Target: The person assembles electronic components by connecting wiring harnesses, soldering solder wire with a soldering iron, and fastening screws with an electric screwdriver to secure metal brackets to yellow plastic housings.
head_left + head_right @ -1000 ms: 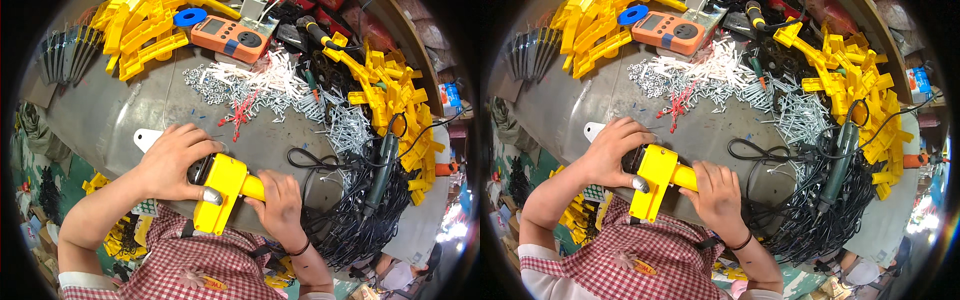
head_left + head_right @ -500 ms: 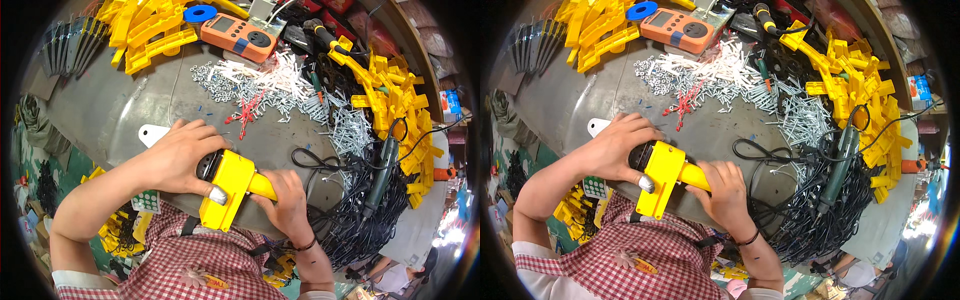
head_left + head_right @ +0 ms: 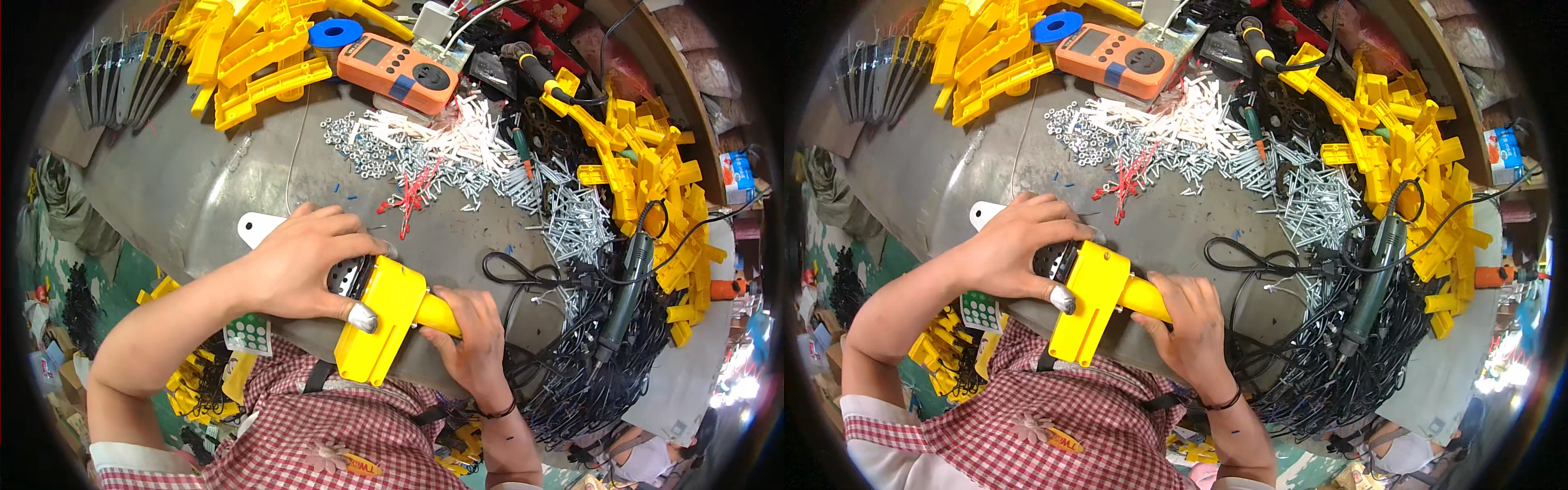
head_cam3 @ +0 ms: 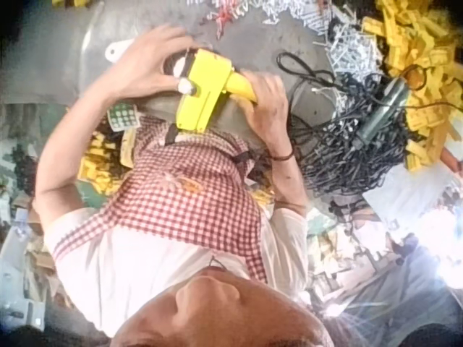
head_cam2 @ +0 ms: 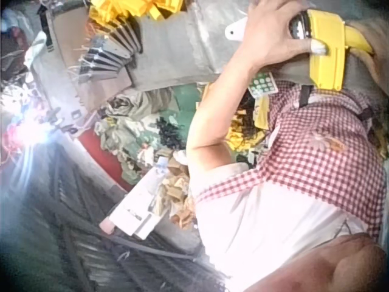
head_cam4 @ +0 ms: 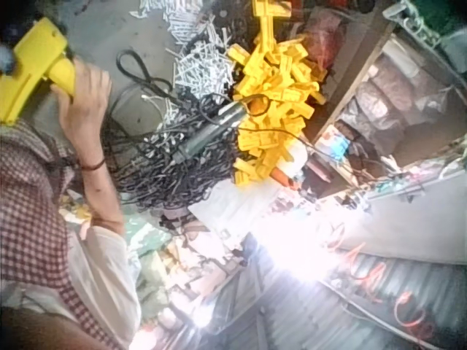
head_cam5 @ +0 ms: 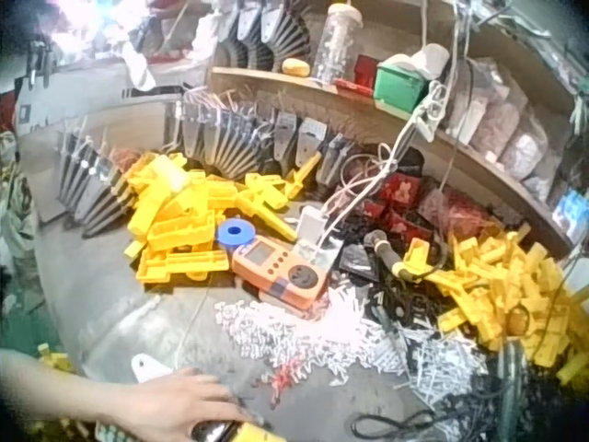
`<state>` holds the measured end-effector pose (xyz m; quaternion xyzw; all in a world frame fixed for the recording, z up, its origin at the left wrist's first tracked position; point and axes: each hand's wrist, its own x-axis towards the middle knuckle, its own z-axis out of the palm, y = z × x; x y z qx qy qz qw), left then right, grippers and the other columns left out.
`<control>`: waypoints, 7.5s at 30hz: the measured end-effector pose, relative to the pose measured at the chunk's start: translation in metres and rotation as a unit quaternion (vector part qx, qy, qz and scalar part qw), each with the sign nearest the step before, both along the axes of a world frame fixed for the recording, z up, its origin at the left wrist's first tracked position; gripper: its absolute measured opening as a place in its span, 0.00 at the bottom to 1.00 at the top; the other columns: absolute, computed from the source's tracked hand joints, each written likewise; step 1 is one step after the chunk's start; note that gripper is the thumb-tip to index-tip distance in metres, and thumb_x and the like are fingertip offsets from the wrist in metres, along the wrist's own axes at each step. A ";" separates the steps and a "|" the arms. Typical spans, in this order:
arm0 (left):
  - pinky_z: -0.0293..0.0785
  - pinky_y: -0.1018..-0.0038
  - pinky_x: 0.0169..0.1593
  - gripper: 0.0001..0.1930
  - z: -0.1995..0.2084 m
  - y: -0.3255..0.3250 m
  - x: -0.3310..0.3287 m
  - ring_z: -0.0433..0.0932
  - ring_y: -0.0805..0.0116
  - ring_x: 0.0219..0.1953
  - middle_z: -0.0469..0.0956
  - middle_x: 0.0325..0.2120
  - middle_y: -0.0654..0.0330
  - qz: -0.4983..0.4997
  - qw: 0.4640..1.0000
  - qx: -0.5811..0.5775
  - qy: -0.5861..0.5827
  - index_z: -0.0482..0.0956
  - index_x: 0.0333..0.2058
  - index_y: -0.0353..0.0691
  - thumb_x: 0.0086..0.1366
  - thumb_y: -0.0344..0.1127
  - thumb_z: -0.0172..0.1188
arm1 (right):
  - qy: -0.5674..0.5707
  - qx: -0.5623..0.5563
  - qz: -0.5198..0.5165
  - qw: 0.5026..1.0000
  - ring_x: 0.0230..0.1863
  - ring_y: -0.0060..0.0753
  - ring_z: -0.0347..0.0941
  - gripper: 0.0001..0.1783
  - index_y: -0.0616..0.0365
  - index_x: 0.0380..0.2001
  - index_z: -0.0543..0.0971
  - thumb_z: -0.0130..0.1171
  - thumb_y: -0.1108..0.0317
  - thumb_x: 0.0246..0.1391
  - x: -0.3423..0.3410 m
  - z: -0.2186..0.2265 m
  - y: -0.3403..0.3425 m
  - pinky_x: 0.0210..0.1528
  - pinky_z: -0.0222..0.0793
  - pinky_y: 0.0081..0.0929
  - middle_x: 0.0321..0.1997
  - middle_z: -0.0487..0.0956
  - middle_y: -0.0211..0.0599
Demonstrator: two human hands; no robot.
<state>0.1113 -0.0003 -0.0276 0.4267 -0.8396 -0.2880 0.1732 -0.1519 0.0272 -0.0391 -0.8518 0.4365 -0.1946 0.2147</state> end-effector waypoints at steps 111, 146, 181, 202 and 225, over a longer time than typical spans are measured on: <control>0.72 0.70 0.40 0.19 0.007 0.002 -0.111 0.71 0.65 0.41 0.70 0.34 0.62 -0.140 0.982 -0.018 -0.127 0.74 0.38 0.37 0.49 0.41 0.60 | -0.461 0.043 0.000 0.886 0.22 0.41 0.72 0.42 0.57 0.60 0.44 0.57 0.55 0.53 -0.005 0.057 0.004 0.26 0.70 0.37 0.30 0.74 0.44; 0.70 0.66 0.40 0.24 0.003 -0.014 -0.128 0.74 0.60 0.37 0.74 0.32 0.55 -0.026 0.995 -0.094 -0.015 0.73 0.41 0.35 0.50 0.47 0.60 | -0.426 0.042 0.161 0.889 0.19 0.39 0.71 0.34 0.53 0.50 0.57 0.64 0.55 0.46 0.002 0.052 0.026 0.24 0.70 0.36 0.24 0.74 0.39; 0.67 0.59 0.43 0.28 -0.002 0.016 -0.056 0.69 0.54 0.43 0.66 0.49 0.55 -0.043 0.983 -0.162 -0.075 0.62 0.57 0.53 0.55 0.35 0.53 | -0.447 0.098 0.195 0.868 0.17 0.39 0.71 0.32 0.55 0.46 0.59 0.63 0.52 0.46 0.028 0.052 0.018 0.21 0.70 0.35 0.22 0.74 0.44; 0.63 0.65 0.40 0.22 0.000 0.021 -0.043 0.67 0.61 0.43 0.67 0.46 0.58 -0.193 0.972 -0.129 -0.019 0.70 0.50 0.56 0.54 0.38 0.51 | -0.503 0.136 0.173 0.836 0.16 0.43 0.71 0.25 0.56 0.43 0.60 0.42 0.44 0.57 0.028 0.052 -0.025 0.18 0.68 0.40 0.27 0.76 0.53; 0.54 0.54 0.58 0.36 -0.001 0.016 -0.037 0.60 0.53 0.58 0.59 0.57 0.53 -0.184 0.980 -0.074 -0.022 0.62 0.54 0.39 0.47 0.48 0.61 | -0.759 0.127 -0.275 0.576 0.38 0.31 0.66 0.28 0.49 0.58 0.60 0.48 0.52 0.56 -0.020 0.072 0.013 0.53 0.60 0.44 0.35 0.71 0.31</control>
